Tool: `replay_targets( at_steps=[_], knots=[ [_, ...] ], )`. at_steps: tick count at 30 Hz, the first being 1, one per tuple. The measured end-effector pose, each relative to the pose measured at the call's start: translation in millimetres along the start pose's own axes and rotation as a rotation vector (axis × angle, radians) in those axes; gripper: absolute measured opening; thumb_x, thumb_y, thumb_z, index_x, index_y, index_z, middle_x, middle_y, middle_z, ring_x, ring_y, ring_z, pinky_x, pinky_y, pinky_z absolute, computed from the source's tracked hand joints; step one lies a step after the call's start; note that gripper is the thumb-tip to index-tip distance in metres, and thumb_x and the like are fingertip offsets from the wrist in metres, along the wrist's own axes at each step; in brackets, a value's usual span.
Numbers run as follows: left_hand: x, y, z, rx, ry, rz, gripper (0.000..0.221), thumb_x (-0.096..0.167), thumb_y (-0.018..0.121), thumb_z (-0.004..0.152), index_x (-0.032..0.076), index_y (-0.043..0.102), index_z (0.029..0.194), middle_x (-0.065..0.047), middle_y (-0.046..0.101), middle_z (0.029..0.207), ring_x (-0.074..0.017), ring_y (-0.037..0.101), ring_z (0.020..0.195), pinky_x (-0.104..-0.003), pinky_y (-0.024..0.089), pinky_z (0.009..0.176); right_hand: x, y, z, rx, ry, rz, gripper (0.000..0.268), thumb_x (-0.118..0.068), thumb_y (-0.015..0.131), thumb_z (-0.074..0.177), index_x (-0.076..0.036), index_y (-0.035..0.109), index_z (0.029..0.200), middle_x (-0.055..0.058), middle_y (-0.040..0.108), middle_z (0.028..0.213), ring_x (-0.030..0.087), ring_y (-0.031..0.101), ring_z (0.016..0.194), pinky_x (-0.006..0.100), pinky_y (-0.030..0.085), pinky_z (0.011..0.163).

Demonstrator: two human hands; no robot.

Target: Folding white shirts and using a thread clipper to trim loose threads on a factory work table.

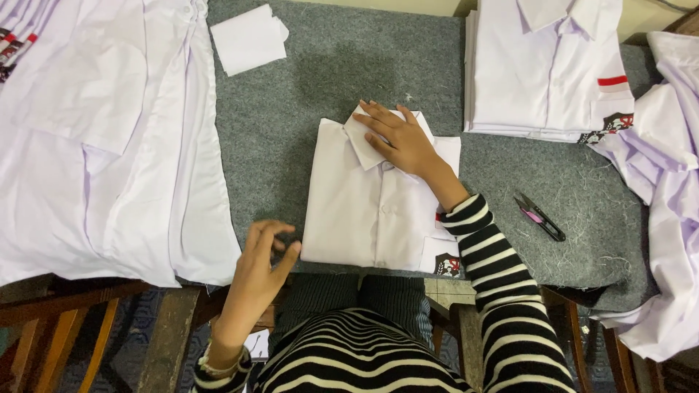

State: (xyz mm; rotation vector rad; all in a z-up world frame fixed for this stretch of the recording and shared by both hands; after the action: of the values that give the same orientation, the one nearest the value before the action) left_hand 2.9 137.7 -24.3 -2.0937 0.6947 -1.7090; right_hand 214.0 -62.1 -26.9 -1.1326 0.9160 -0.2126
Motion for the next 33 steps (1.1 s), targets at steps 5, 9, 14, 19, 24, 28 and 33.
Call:
replay_targets(
  at_steps=[5,9,14,19,24,28,33],
  knots=[
    [70.4,3.3,9.6,0.242,0.538,0.107,0.033,0.005,0.057,0.097,0.002,0.056,0.129,-0.024,0.051,0.132,-0.0500,0.047,0.131,-0.058,0.042,0.104,8.1,5.0,-0.5,-0.006,0.027,-0.100,0.048,-0.046,0.030,0.111,-0.029,0.044,0.153,0.000,0.039,0.163,0.019,0.031,0.151,0.058,0.013,0.120],
    [79.2,50.2,27.2,0.184,0.596,0.217,0.044,0.033,0.042,0.108,0.009,0.052,0.143,-0.021,0.042,0.153,-0.0448,0.031,0.146,-0.065,0.022,0.113,11.8,12.8,-1.5,-0.014,-0.015,-0.201,0.049,-0.041,0.025,0.113,-0.027,0.040,0.157,0.002,0.036,0.164,0.019,0.029,0.152,0.061,0.012,0.119],
    [63.4,75.6,37.1,0.159,0.525,0.412,0.055,0.037,0.030,0.113,0.014,0.026,0.162,-0.015,0.018,0.169,-0.0308,0.015,0.155,-0.058,0.002,0.119,-1.7,-7.4,-33.6,0.372,-0.057,-0.649,0.034,-0.019,0.045,0.109,-0.014,0.059,0.139,0.009,0.060,0.143,0.026,0.050,0.139,0.067,0.021,0.114],
    [57.4,84.8,39.5,0.160,0.554,0.505,0.055,0.038,0.031,0.112,0.014,0.028,0.161,-0.015,0.014,0.169,-0.0319,0.011,0.155,-0.063,-0.005,0.116,-77.3,19.2,-119.7,0.319,-0.054,-0.594,0.031,-0.019,0.058,0.094,-0.014,0.067,0.124,0.008,0.065,0.133,0.027,0.059,0.128,0.063,0.046,0.101],
    [88.3,103.0,48.3,0.140,0.694,0.467,0.048,0.034,0.035,0.109,0.022,0.043,0.155,-0.006,0.027,0.167,-0.0326,0.017,0.155,-0.068,0.000,0.115,-135.3,18.8,-180.0,0.322,-0.015,-0.524,0.041,-0.018,0.057,0.097,-0.012,0.059,0.138,0.007,0.057,0.146,0.028,0.051,0.137,0.059,0.037,0.109],
    [96.9,127.1,71.4,0.178,0.779,0.540,0.049,0.040,0.041,0.106,0.035,0.043,0.154,-0.001,0.030,0.166,-0.0339,0.021,0.154,-0.071,0.010,0.114,-121.7,30.5,-202.1,0.342,0.058,-0.569,0.050,-0.031,0.048,0.105,-0.012,0.047,0.151,0.008,0.046,0.158,0.027,0.039,0.148,0.063,0.025,0.114],
    [94.7,133.6,82.6,0.128,0.679,0.609,0.051,0.045,0.038,0.105,0.039,0.039,0.155,-0.001,0.028,0.167,-0.0323,0.021,0.154,-0.071,0.008,0.113,-110.1,39.0,-210.9,0.364,0.063,-0.629,0.052,-0.040,0.045,0.105,-0.014,0.048,0.150,0.007,0.046,0.158,0.025,0.041,0.147,0.061,0.026,0.117]
  ],
)
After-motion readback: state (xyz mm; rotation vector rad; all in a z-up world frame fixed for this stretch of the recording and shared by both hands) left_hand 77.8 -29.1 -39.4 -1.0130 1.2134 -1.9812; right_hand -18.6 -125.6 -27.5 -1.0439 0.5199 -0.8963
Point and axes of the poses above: each hand's wrist, its own z-axis towards the middle knuckle, its own y-axis out of the palm, x = y × z, the point moved 10 cm from there along z, towards the middle knuckle
